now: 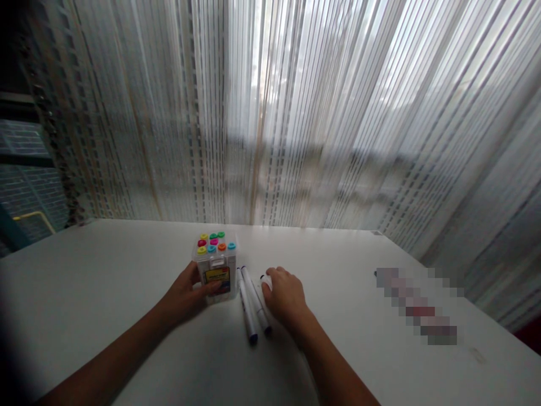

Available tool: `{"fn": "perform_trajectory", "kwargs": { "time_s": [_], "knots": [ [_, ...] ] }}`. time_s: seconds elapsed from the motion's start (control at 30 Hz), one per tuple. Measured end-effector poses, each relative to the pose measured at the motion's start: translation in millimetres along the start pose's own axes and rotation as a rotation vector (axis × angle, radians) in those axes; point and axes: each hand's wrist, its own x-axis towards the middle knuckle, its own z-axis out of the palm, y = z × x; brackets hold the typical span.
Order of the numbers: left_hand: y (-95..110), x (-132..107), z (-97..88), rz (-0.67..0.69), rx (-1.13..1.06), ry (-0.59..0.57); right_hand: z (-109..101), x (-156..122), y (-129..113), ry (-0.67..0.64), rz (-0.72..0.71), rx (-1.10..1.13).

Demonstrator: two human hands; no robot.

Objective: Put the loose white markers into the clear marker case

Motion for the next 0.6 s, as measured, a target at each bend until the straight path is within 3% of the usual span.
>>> {"fn": "perform_trajectory", "kwargs": {
  "time_s": [0.33, 0.6],
  "knots": [
    [3.1, 0.9, 0.4, 0.003, 0.002, 0.003, 0.4, -2.6, -7.5, -0.096, -0.117, 0.003],
    [1.5, 1.1, 1.0, -0.001, -0.004, 0.011, 5.5, -0.1, -1.7, -0.065, -0.123, -0.013]
  ]
}}
